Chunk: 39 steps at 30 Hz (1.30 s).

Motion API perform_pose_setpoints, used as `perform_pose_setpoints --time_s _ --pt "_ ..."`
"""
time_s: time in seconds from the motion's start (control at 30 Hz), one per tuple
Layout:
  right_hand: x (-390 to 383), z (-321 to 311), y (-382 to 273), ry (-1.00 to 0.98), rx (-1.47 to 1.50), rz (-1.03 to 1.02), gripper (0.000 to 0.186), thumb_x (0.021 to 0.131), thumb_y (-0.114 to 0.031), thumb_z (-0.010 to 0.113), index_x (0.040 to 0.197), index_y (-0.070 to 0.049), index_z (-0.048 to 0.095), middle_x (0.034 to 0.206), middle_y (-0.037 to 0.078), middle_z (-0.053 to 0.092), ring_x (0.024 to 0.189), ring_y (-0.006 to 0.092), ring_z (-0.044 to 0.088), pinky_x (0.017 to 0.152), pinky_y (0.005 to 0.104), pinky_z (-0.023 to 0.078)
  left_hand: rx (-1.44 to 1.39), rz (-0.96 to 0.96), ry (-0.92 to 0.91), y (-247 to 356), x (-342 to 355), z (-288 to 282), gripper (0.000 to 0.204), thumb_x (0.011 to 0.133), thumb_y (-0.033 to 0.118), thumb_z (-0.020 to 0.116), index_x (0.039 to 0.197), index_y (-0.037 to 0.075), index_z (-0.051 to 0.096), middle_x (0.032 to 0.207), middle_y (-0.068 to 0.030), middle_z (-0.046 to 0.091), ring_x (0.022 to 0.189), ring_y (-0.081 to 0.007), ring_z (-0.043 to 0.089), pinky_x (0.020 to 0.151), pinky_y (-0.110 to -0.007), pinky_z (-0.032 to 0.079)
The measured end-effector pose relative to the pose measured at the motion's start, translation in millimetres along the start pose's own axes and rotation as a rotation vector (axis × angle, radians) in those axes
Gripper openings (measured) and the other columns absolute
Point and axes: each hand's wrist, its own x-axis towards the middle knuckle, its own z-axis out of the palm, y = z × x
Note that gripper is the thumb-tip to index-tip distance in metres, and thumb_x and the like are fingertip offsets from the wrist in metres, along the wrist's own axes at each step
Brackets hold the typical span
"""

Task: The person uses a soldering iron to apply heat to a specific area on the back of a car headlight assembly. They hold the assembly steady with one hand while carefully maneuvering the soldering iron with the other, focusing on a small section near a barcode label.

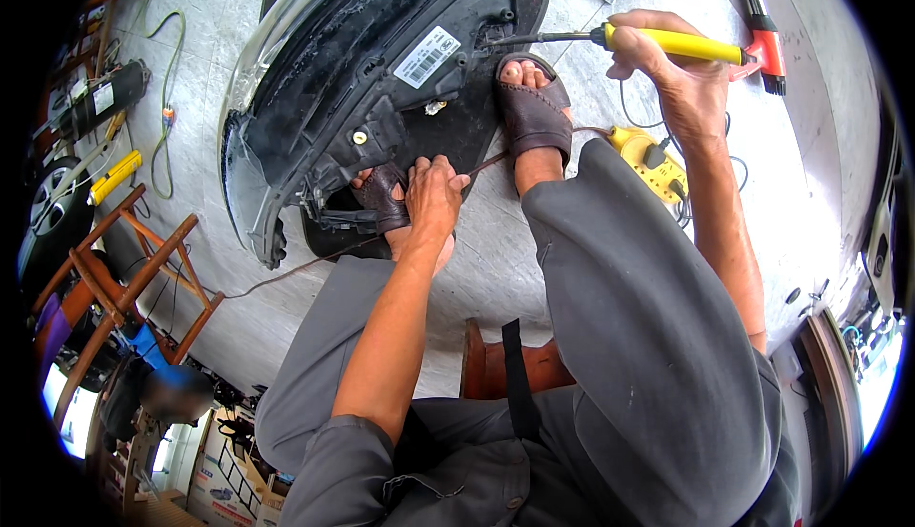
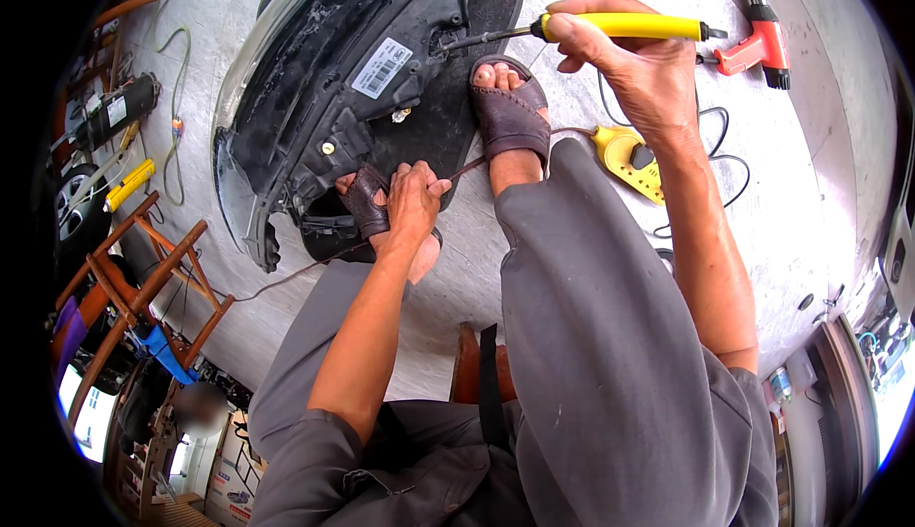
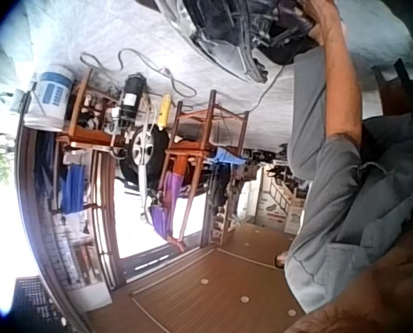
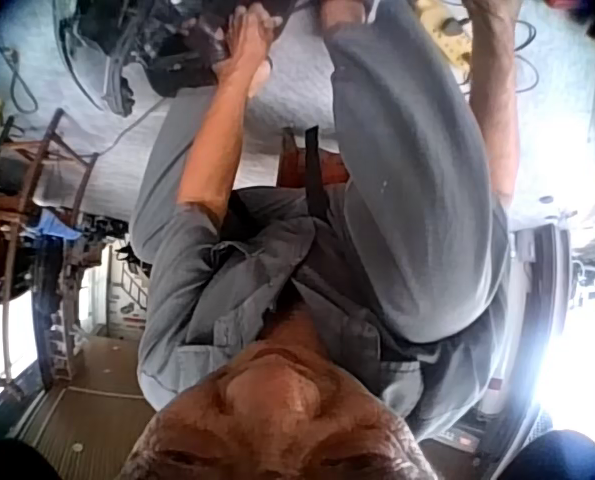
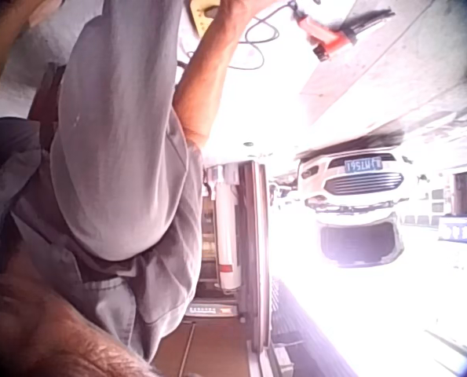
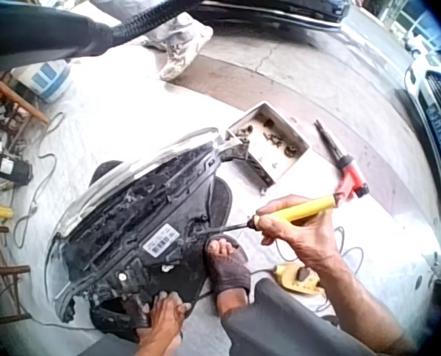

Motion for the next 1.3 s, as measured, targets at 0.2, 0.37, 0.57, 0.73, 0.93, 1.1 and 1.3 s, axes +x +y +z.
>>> perform_pose_setpoints --time_s 0.2,0.37,0.57,0.73,0.93,1.1,1.3 --pt "22 -6 -6 -0.139 -0.226 -0.12 0.029 0.085 -0.029 0.076 0.102 -0.005 0.073 0.085 0.008 0.071 0.07 0.0144 0.069 0.064 0.0267 0.058 -0.004 0.008 0.005 1 0 -1 0.023 0.08 0.016 0.075 0.079 -0.001 0.059 0.083 -0.0191 0.058 0.085 -0.0372 0.057 0.075 -0.047 0.046" --pt "37 -12 -5 -0.228 -0.285 -0.233 0.031 0.084 -0.035 0.076 0.101 -0.009 0.075 0.09 0.007 0.073 0.072 0.0152 0.071 0.065 0.0292 0.061 -0.003 -0.002 -0.003 6 0 -4 0.023 0.08 0.015 0.075 0.08 -0.001 0.059 0.083 -0.0189 0.058 0.085 -0.0373 0.058 0.075 -0.047 0.046" --pt "41 -2 -24 -0.157 -0.129 -0.013 0.031 0.08 -0.028 0.081 0.095 -0.002 0.072 0.078 0.007 0.07 0.064 0.0129 0.066 0.059 0.0252 0.056 -0.002 -0.015 -0.014 4 0 -3 0.023 0.08 0.015 0.075 0.081 -0.001 0.058 0.084 -0.0189 0.057 0.086 -0.0373 0.058 0.075 -0.047 0.046" --pt "45 -5 -15 -0.111 0.097 0.035 0.03 0.079 -0.021 0.082 0.092 0.004 0.07 0.073 0.008 0.068 0.06 0.0129 0.064 0.055 0.0256 0.056 -0.005 -0.003 -0.012 3 1 -2 0.023 0.08 0.015 0.076 0.081 -0.001 0.059 0.084 -0.0189 0.057 0.086 -0.0371 0.058 0.075 -0.046 0.046" --pt "40 -17 3 -0.101 -0.248 -0.124 0.038 0.083 -0.04 0.076 0.102 -0.008 0.074 0.082 0.008 0.071 0.072 0.0159 0.071 0.066 0.0299 0.06 0.006 -0.003 -0.011 5 1 -3 0.023 0.08 0.015 0.076 0.08 -0.001 0.059 0.084 -0.0191 0.057 0.086 -0.0372 0.058 0.076 -0.046 0.046" --pt "17 -9 -4 -0.024 -0.059 -0.094 0.028 0.085 -0.022 0.076 0.101 0.0 0.072 0.082 0.009 0.07 0.069 0.0128 0.067 0.064 0.0259 0.058 -0.002 -0.009 -0.013 5 1 -3 0.023 0.08 0.015 0.076 0.08 -0.001 0.059 0.085 -0.0195 0.057 0.086 -0.0376 0.058 0.076 -0.047 0.046" --pt "10 -5 0 -0.033 -0.07 -0.026 0.029 0.084 -0.024 0.077 0.101 0.0 0.072 0.08 0.007 0.069 0.067 0.0129 0.067 0.063 0.0246 0.056 -0.001 -0.017 -0.011 5 0 -3 0.022 0.08 0.014 0.075 0.079 -0.001 0.059 0.085 -0.0195 0.057 0.087 -0.0377 0.058 0.076 -0.047 0.046"
